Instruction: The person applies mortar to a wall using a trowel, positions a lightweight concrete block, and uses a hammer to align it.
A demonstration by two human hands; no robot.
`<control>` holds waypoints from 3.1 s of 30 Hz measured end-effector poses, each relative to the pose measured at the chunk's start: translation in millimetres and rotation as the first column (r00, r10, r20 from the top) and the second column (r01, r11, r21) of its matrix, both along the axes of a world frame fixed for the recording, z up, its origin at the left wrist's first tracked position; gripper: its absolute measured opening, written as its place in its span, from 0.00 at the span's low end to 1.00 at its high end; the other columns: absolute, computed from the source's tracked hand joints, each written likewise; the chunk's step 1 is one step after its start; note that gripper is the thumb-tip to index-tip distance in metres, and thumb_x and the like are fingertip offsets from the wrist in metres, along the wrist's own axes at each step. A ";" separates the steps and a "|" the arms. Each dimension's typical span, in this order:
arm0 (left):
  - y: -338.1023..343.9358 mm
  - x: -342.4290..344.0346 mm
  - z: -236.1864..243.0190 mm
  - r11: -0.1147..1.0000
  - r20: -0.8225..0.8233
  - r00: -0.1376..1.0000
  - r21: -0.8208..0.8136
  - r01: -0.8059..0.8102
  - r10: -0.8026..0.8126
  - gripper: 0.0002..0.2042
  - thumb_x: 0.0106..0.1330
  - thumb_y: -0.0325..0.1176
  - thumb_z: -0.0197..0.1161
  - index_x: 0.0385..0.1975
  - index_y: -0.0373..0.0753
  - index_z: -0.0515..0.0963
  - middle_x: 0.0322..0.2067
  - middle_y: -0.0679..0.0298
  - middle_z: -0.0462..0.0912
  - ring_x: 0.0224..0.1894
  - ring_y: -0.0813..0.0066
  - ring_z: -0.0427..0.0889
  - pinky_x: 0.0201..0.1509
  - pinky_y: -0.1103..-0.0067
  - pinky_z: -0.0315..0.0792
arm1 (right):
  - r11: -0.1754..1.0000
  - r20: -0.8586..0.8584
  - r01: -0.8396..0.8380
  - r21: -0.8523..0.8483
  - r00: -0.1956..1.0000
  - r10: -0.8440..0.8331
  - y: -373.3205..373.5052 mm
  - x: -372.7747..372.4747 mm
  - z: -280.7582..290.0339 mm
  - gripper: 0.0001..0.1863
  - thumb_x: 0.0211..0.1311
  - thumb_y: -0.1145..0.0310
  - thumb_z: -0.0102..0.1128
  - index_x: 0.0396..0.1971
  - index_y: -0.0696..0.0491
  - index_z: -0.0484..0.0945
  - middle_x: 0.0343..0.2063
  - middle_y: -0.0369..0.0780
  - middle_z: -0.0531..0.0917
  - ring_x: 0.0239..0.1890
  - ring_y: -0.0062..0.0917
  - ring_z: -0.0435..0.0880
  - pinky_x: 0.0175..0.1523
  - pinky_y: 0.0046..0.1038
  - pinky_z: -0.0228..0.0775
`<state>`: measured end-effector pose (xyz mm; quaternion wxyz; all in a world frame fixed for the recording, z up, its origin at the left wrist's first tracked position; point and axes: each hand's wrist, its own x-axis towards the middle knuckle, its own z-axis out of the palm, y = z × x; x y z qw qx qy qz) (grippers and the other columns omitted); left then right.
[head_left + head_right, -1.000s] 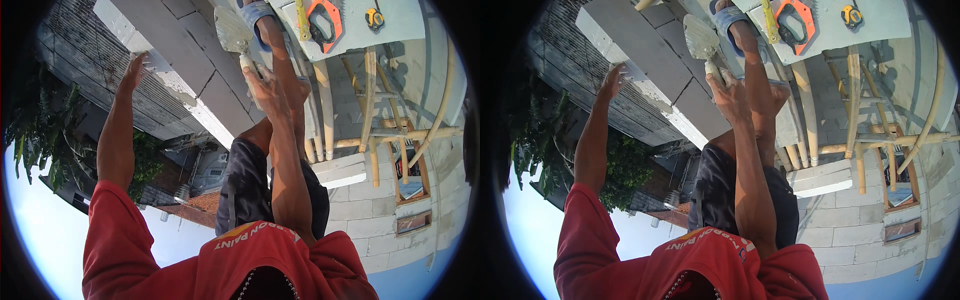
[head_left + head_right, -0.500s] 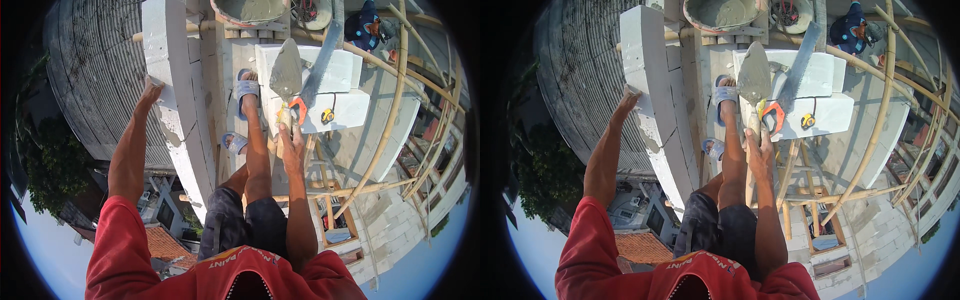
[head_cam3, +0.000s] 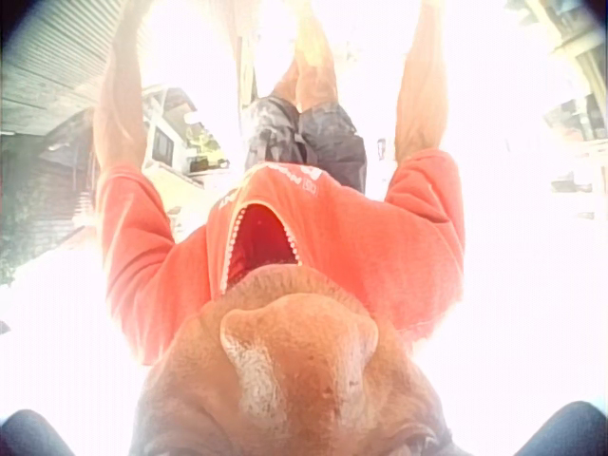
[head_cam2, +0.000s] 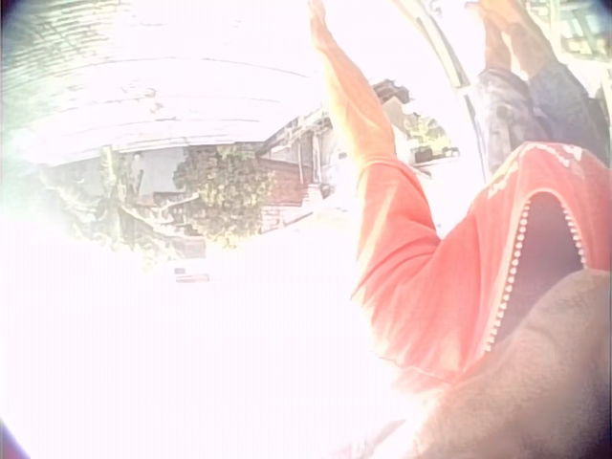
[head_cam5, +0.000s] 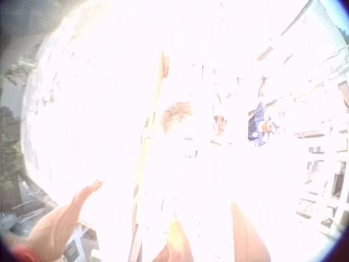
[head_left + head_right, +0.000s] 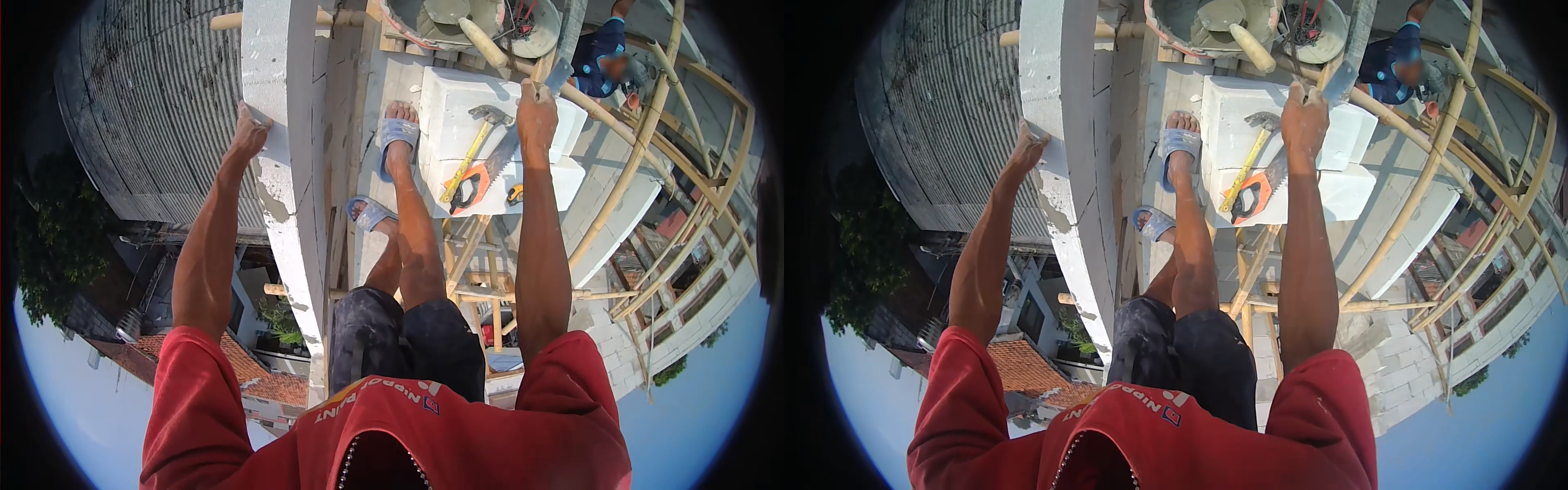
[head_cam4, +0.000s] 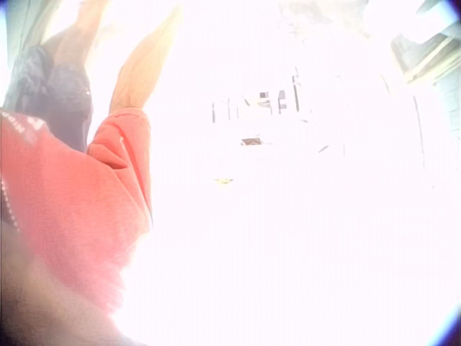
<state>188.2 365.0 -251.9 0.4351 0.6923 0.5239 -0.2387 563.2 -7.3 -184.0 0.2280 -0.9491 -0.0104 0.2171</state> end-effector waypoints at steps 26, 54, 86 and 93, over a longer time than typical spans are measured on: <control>-18.1 5.0 34.3 0.991 0.119 0.993 0.134 -0.022 0.006 0.44 0.65 0.25 0.61 0.75 0.32 0.37 0.70 0.37 0.56 0.73 0.44 0.56 0.75 0.67 0.54 | 0.962 -0.541 0.044 0.269 0.833 0.114 142.7 47.5 130.8 0.22 0.72 0.46 0.55 0.39 0.53 0.75 0.19 0.29 0.68 0.16 0.13 0.67 0.21 0.19 0.57; -12.8 17.8 50.5 0.999 -0.005 1.000 0.042 -0.023 0.023 0.44 0.69 0.30 0.59 0.76 0.36 0.34 0.69 0.35 0.57 0.70 0.42 0.61 0.73 0.65 0.57 | 0.790 -0.495 -0.150 0.595 0.706 0.507 389.2 150.4 -68.0 0.14 0.74 0.60 0.51 0.36 0.58 0.72 0.21 0.35 0.71 0.18 0.16 0.68 0.21 0.21 0.60; -12.9 31.3 50.3 0.998 0.090 0.994 0.020 -0.056 0.054 0.44 0.69 0.28 0.58 0.75 0.33 0.33 0.66 0.34 0.60 0.69 0.41 0.64 0.71 0.66 0.59 | 0.764 -0.433 -0.303 0.570 0.679 0.592 381.9 136.2 -70.9 0.19 0.74 0.55 0.52 0.42 0.60 0.74 0.20 0.34 0.71 0.16 0.16 0.66 0.21 0.22 0.59; -9.6 21.0 33.3 0.999 0.078 0.997 0.051 0.008 -0.012 0.44 0.68 0.28 0.59 0.75 0.33 0.33 0.67 0.33 0.59 0.69 0.39 0.62 0.72 0.65 0.57 | 0.750 -0.384 -0.299 0.590 0.713 0.587 385.3 129.7 -62.5 0.21 0.74 0.54 0.52 0.44 0.60 0.75 0.20 0.33 0.71 0.16 0.16 0.65 0.22 0.22 0.58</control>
